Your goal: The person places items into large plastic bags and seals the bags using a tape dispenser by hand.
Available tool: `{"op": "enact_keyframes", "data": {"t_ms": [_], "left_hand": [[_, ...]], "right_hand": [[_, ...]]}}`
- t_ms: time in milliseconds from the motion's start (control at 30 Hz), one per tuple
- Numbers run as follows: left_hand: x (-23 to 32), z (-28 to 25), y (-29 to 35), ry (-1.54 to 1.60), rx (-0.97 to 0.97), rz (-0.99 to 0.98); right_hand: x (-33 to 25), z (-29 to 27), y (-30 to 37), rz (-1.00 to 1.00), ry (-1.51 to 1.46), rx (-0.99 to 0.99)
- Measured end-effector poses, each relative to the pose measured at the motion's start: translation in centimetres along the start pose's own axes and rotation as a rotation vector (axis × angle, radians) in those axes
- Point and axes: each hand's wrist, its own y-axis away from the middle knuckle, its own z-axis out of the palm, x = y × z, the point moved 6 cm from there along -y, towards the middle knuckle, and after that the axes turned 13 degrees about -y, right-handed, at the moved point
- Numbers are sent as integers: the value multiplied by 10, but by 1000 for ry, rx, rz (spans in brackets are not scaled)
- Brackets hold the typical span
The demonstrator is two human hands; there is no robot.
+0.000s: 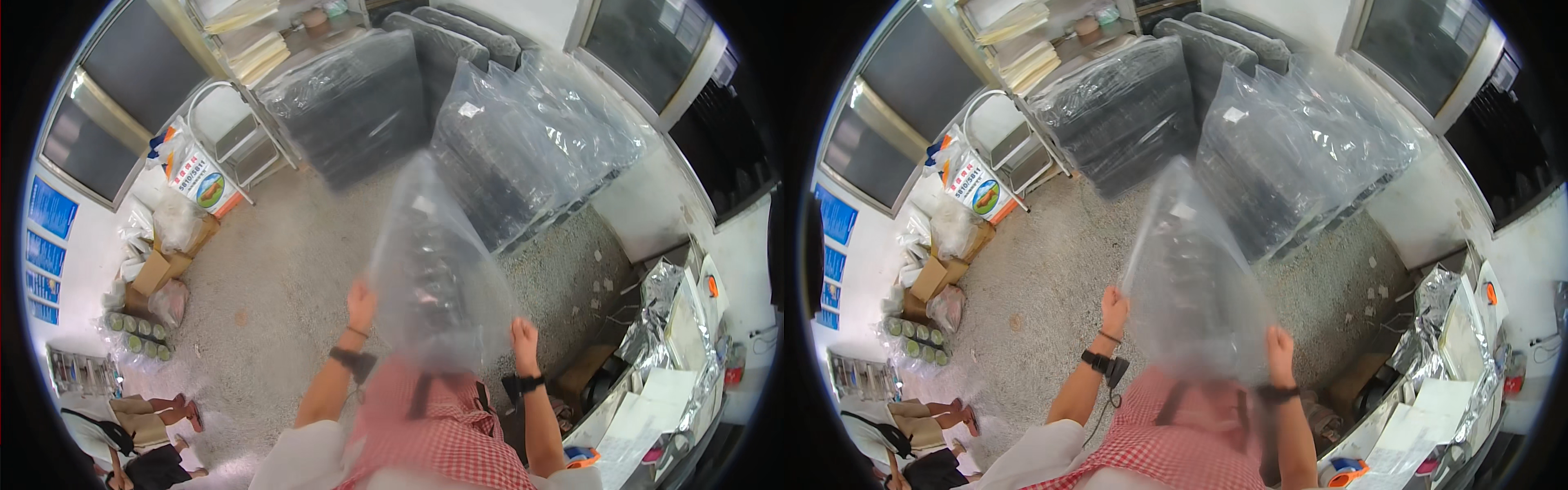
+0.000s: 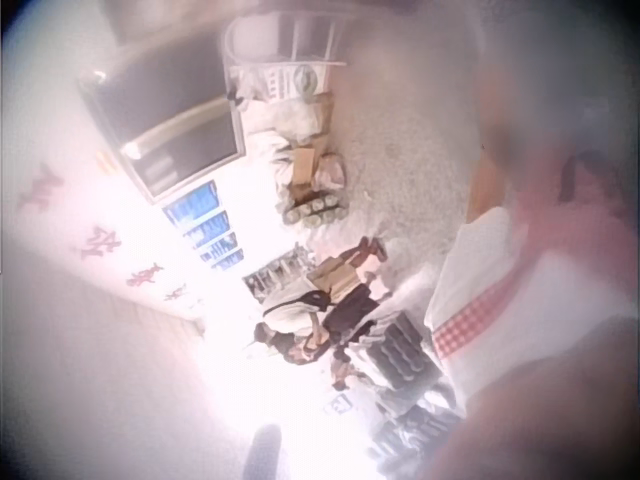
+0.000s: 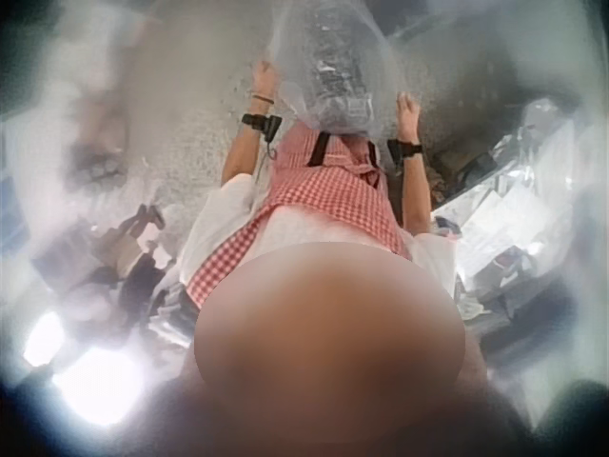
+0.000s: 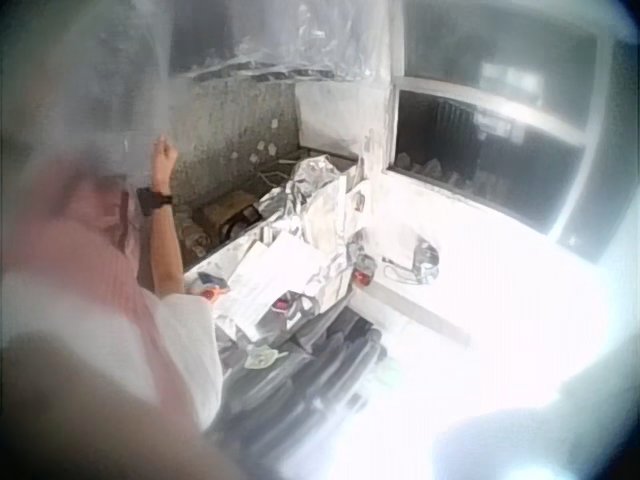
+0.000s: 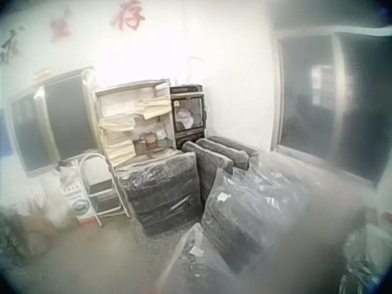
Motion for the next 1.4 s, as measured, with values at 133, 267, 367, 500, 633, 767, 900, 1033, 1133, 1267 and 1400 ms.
{"op": "enact_keyframes", "data": {"t_ms": [133,267,367,500,633,767,900,1033,1133,1267,1400], "left_hand": [[-32,-19,22,-368,-107,119],[-41,-11,41,-368,-342,219],[-36,-8,42,-454,-419,276],[-39,-13,26,-634,-498,322],[11,2,34,-1112,-492,606],[-19,-36,-15,-1118,-513,356],[-95,-94,-72,-1349,-492,376],[28,55,-41,-1350,-197,888],[127,184,-27,-1168,-186,1039],[172,274,-69,-980,-302,1140],[84,300,-34,-1136,-834,1390]], "right_hand": [[-23,-2,101,102,92,125],[-25,-8,146,202,-58,194],[-4,-41,163,225,-1,200],[3,-71,147,124,1076,69],[-29,-42,72,-107,1211,119],[-7,-85,20,-44,993,297],[56,-130,5,251,771,383],[-40,0,7,-476,1206,468],[-9,111,-31,-329,949,-123],[49,155,-90,-250,1129,-100],[29,76,-94,-364,817,288]]}}
